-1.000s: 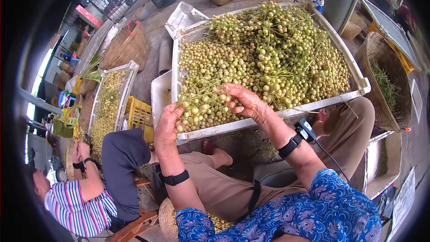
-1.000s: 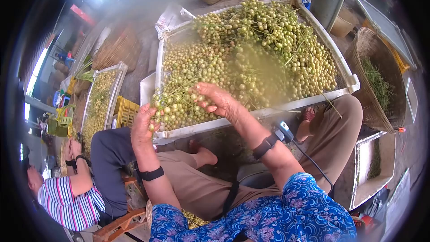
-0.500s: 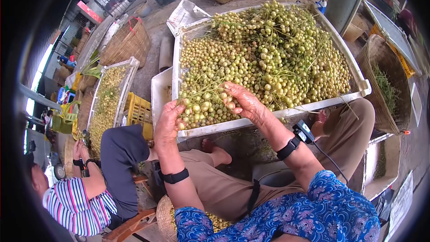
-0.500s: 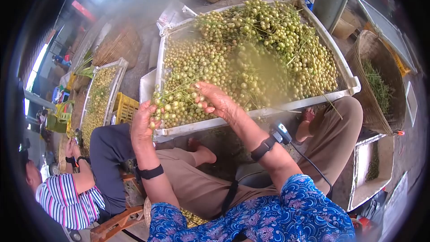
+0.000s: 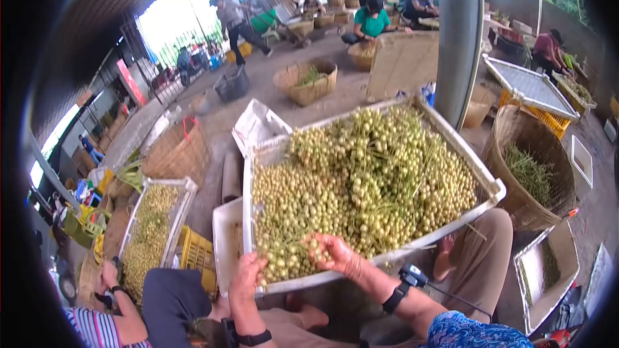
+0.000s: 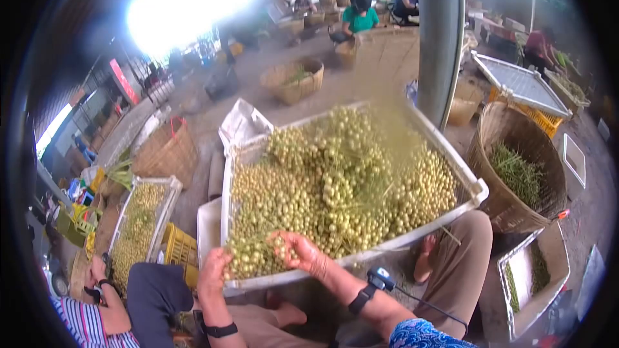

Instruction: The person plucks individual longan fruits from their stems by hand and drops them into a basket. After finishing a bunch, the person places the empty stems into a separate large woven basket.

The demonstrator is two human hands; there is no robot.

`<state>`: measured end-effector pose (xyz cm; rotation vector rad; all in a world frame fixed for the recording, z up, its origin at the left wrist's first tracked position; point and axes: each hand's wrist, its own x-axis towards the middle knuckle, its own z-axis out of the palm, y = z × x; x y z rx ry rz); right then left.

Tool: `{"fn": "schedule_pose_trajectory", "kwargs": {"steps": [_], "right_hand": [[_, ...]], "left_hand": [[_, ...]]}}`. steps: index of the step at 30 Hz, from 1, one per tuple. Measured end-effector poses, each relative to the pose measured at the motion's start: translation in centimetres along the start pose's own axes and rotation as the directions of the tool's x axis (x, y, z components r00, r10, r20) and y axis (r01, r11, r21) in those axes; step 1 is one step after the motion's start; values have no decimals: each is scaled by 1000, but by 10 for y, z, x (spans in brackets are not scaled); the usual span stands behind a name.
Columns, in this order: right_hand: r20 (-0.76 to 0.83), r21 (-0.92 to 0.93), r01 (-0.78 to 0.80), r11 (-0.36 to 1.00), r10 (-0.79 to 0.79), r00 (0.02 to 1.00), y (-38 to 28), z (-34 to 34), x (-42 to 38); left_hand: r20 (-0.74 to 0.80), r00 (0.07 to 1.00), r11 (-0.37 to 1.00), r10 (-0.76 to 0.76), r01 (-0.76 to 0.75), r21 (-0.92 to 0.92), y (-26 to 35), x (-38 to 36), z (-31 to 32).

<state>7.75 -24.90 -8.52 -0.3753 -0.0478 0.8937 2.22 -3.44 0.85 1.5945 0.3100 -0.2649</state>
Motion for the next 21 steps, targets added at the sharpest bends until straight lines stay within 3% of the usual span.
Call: {"fn": "schedule_pose_trajectory", "kwargs": {"steps": [2,3,6,11,14,15,17,18,19,21], "right_hand": [[10,-35,75,997,-75,997,4,-8,5],[-136,-3,88,996,-87,987,1,8,-6],[-82,-233,165,959,-188,979,-3,9,-10],[-101,-478,346,808,-441,892,1,22,-15],[-214,-629,378,680,-618,756,8,18,-5],[-207,-630,376,680,-613,762,10,16,-1],[-192,-770,424,477,-807,558,12,10,7],[-246,-731,478,486,-842,480,10,12,8],[-312,-665,454,593,-773,553,5,1,6],[-309,-346,447,825,-550,776,-2,-7,-3]], "left_hand": [[32,998,999,49,-49,20,0,-2,5],[35,999,999,34,-35,32,-1,-1,5],[96,995,999,6,-2,-44,5,-9,10],[105,993,997,57,-62,45,-3,-8,5],[107,993,998,59,-59,-3,1,-11,13],[136,988,997,77,-78,1,1,-13,16],[141,987,994,79,-88,60,7,-17,18],[130,989,997,76,-78,6,8,-19,19],[124,990,997,70,-65,-47,9,-20,21],[123,991,998,46,-40,-56,10,-23,16]]}}
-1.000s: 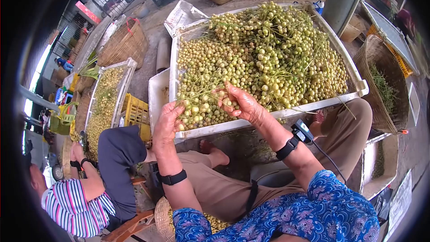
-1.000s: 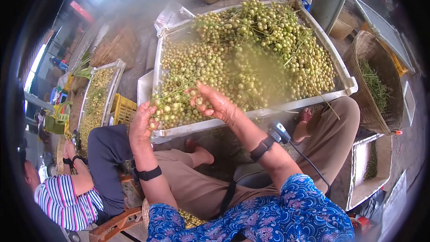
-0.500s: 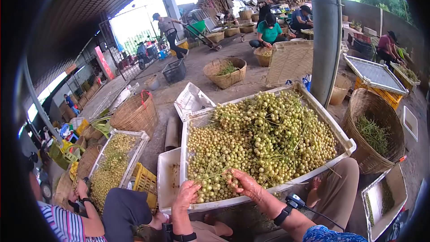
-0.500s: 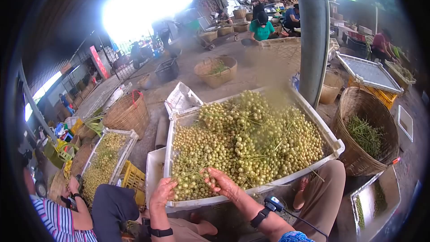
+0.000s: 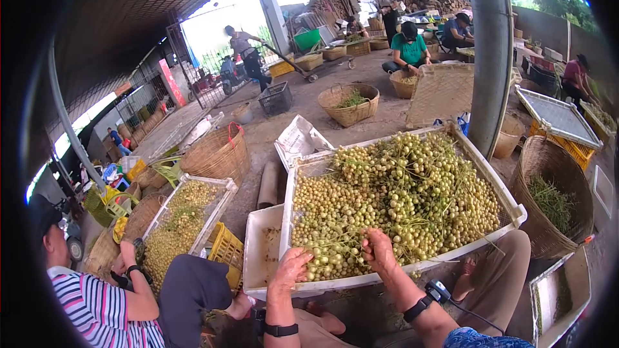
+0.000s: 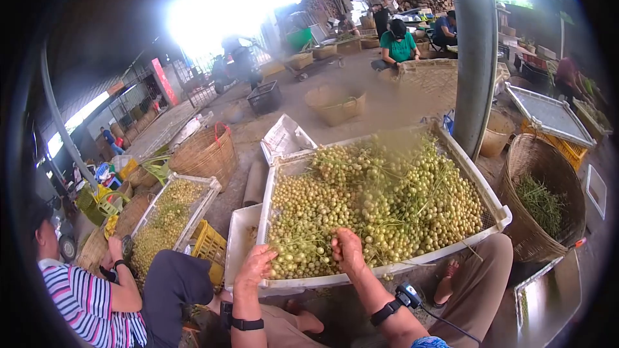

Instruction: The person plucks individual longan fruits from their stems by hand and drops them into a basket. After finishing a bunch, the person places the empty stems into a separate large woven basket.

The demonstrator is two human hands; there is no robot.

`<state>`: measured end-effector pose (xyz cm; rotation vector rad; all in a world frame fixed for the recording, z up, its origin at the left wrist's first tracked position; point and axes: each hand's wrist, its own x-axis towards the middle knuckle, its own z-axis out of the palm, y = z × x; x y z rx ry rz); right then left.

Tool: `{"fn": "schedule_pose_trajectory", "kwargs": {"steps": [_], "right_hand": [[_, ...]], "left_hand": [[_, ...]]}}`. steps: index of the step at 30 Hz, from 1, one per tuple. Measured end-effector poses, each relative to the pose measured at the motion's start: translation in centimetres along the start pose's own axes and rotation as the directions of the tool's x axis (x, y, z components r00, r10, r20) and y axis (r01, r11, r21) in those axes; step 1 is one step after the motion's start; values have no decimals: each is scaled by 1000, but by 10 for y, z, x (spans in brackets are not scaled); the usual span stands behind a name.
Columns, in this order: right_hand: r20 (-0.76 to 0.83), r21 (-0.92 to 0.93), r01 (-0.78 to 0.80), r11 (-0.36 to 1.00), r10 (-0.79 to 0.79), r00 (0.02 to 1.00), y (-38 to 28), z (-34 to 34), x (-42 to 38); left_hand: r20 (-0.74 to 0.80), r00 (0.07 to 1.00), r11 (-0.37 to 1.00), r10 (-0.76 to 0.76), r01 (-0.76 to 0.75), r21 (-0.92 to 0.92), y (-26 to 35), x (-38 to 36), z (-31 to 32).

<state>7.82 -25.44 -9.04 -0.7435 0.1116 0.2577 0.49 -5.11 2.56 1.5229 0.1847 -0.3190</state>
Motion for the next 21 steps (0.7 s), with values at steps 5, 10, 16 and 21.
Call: {"fn": "schedule_pose_trajectory", "kwargs": {"steps": [5,10,16,21], "right_hand": [[414,199,-391,899,284,865,5,12,-18],[293,272,-480,834,403,867,10,11,-8],[233,331,-350,876,284,930,6,8,-7],[324,331,-372,867,266,908,5,3,-2]], "left_hand": [[33,999,996,24,-21,-86,-4,6,2],[-43,999,999,-32,33,32,-11,11,0],[15,1000,988,-11,9,157,-8,13,3],[-22,998,994,-57,59,96,-4,9,6]]}}
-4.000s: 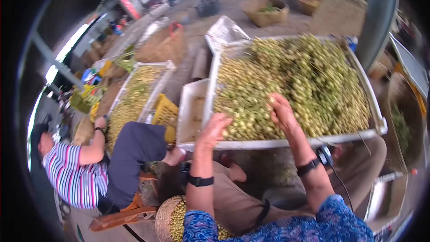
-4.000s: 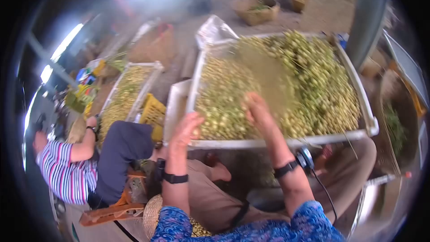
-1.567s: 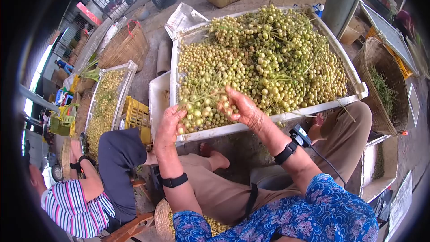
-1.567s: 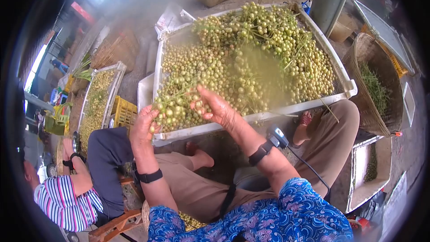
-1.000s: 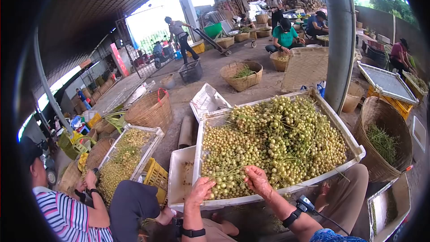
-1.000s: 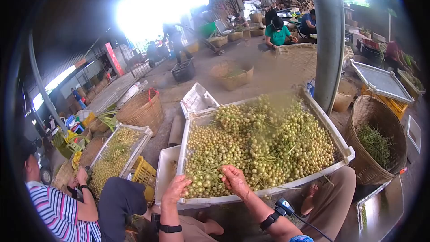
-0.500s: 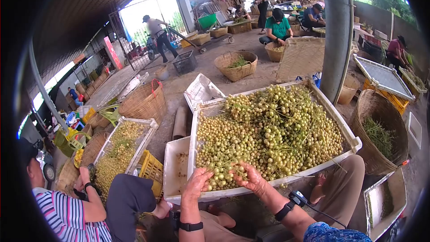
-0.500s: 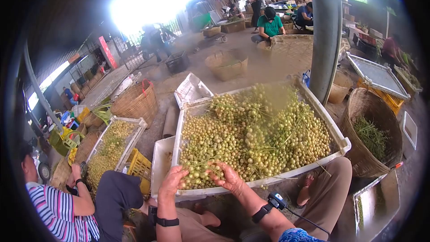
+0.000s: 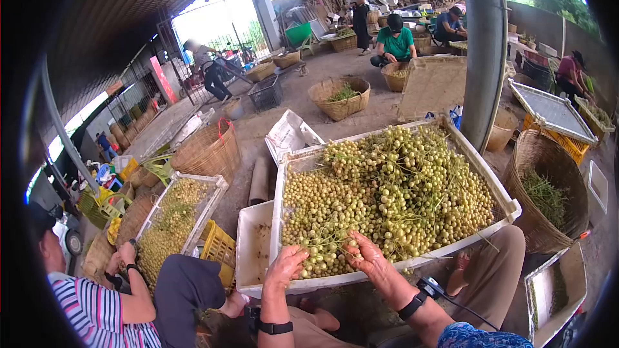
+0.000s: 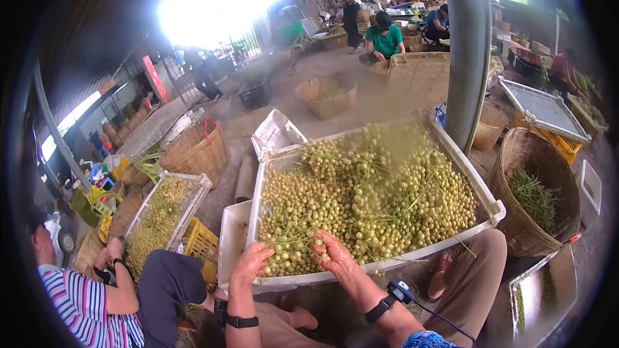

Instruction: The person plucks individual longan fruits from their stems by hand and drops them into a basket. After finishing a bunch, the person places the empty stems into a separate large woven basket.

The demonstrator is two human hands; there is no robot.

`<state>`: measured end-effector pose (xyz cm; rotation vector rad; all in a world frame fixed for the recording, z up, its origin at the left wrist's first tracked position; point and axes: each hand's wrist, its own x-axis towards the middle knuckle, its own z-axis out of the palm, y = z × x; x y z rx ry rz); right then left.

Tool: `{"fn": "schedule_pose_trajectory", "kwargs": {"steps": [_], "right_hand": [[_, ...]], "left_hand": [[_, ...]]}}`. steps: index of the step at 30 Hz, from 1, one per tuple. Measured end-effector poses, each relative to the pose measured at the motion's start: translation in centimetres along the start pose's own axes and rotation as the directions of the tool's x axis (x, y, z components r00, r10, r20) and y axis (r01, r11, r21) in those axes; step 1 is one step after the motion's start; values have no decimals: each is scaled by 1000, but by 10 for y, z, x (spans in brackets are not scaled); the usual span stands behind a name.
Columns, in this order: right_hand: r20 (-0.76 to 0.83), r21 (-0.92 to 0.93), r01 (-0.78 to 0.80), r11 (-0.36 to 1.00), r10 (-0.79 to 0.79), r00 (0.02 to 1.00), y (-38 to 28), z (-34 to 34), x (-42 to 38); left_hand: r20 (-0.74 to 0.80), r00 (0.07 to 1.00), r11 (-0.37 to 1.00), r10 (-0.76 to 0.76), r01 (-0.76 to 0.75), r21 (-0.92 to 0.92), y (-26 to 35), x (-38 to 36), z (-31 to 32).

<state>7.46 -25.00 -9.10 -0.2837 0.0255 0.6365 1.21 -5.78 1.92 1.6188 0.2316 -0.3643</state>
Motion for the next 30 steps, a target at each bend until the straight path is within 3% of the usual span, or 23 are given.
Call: {"fn": "schedule_pose_trajectory", "kwargs": {"steps": [1,2,3,5,7,9,11,13,15,20,21,22,23,26,27,28,30], "right_hand": [[141,17,-43,999,40,989,-3,-4,1],[63,33,-90,995,88,994,-10,-7,1],[121,233,-116,966,89,989,-16,-2,-3],[125,269,-72,960,39,991,-30,-12,-2],[87,68,-9,998,3,996,-32,-4,-7],[89,-32,-34,999,37,995,-25,12,-15],[-25,-194,-161,968,160,987,-10,30,-21],[-76,-174,-127,976,116,990,-2,21,-16],[78,-88,-15,996,22,997,-2,14,-10],[-29,-129,72,989,-77,997,-4,18,-10],[-108,-39,81,996,-85,990,-11,20,-10],[9,-32,130,991,-129,992,-16,6,-5],[11,0,161,987,-161,987,-20,11,-5],[-82,-386,163,908,-210,974,-26,30,-4],[-144,-559,146,816,-268,953,-26,31,1],[-140,-668,130,733,-296,945,-29,30,7],[-163,-866,73,494,-418,894,-32,42,15]], "left_hand": [[9,1000,1000,-5,5,-4,1,0,-2],[-57,997,999,46,-47,-9,-6,3,-7],[-67,996,996,51,-56,-67,-5,3,-11],[-52,995,988,84,-90,-125,-2,0,-17],[-34,991,957,131,-135,-256,-1,-5,-23],[-48,992,964,116,-124,-235,-2,-2,-17],[-63,994,970,90,-102,-221,-7,2,-8],[-14,998,987,57,-58,-147,-7,5,-4],[-5,999,994,46,-46,-98,-9,7,-8],[-24,998,998,57,-57,-29,-11,7,-11],[-95,992,994,78,-85,-75,-15,9,-11],[-172,982,988,77,-98,-118,-18,11,-10],[-239,969,985,60,-96,-144,-17,8,-10],[-132,985,978,109,-130,-161,-16,11,-17],[-205,971,963,121,-165,-212,-14,8,-13],[-87,987,961,133,-150,-231,-16,13,-21],[-113,986,948,125,-152,-281,-12,11,-18]]}}
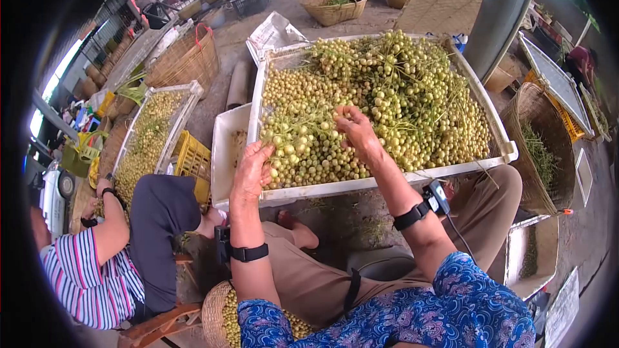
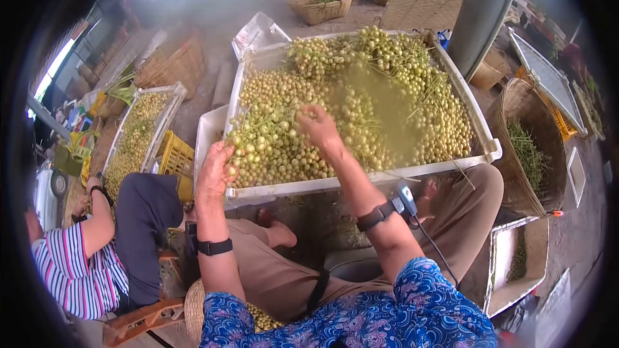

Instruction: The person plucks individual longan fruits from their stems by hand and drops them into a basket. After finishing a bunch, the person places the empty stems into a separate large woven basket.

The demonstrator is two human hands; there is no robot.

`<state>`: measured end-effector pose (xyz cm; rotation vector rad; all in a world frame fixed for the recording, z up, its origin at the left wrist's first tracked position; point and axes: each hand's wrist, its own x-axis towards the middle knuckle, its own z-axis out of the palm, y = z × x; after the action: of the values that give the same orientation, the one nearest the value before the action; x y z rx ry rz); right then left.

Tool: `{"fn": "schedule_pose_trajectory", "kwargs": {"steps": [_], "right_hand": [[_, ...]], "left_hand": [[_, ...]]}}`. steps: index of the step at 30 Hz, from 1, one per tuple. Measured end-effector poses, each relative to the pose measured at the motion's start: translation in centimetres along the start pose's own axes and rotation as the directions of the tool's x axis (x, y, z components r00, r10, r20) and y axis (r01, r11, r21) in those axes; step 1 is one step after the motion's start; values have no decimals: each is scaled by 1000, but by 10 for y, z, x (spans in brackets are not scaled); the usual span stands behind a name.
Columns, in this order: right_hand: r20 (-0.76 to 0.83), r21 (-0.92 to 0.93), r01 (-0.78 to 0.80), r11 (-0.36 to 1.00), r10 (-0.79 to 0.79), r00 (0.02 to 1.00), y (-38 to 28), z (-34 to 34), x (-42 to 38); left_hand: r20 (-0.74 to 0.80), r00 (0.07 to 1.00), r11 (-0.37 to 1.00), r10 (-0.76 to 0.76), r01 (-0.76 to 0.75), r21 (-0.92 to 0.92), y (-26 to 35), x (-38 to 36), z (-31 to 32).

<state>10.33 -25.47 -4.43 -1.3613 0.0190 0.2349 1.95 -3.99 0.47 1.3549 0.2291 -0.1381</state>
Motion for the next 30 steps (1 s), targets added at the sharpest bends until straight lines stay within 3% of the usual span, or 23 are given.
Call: {"fn": "schedule_pose_trajectory", "kwargs": {"steps": [2,3,5,6,8,9,10,11,12,13,14,15,16,18,21,25,27,30], "right_hand": [[59,-401,179,898,-170,984,-17,2,-3],[70,-469,259,844,-257,964,-19,3,-3],[76,-418,309,854,-306,949,-18,5,-4],[79,-304,272,913,-260,962,-15,4,-3],[119,139,-17,990,0,993,-5,5,-1],[153,379,-188,906,139,978,3,7,0],[186,599,-328,730,272,944,13,6,4],[321,727,-426,538,281,904,39,0,21],[313,753,-406,518,261,913,41,0,18],[305,777,-387,496,241,921,44,2,13],[314,778,-338,529,138,939,47,3,10],[310,784,-335,523,137,941,39,5,6],[331,769,-296,566,44,943,24,8,-2],[429,713,-252,655,-122,895,9,6,-5],[559,506,-149,850,-192,807,-10,-4,-6],[527,467,-126,875,-160,835,-16,-10,-2],[620,519,-157,840,-244,746,-9,-7,11],[618,532,-193,824,-222,754,-9,-11,8]], "left_hand": [[-15,999,998,33,-34,-56,5,-4,6],[-17,999,998,33,-33,-53,5,-2,2],[144,988,987,48,-25,-161,1,1,-6],[143,989,987,45,-22,-161,0,0,-5],[187,982,976,16,25,-217,-1,-1,-4],[192,981,977,9,32,-211,-3,-1,-3],[222,974,965,43,16,-261,-6,-1,-3],[250,965,951,81,0,-311,-7,-1,-2],[134,990,940,39,9,-341,-1,-6,8],[140,989,942,42,8,-335,0,-6,9],[167,985,944,33,25,-329,0,-6,9],[194,981,945,19,46,-323,-2,-6,9],[333,942,946,50,62,-318,-6,-3,4],[330,944,958,11,84,-273,-10,-2,5],[302,953,969,-36,108,-224,-12,-2,17],[372,926,964,-71,159,-212,-14,-2,22],[414,906,960,-87,187,-207,-17,-1,22],[428,900,950,-83,201,-239,-22,2,22]]}}
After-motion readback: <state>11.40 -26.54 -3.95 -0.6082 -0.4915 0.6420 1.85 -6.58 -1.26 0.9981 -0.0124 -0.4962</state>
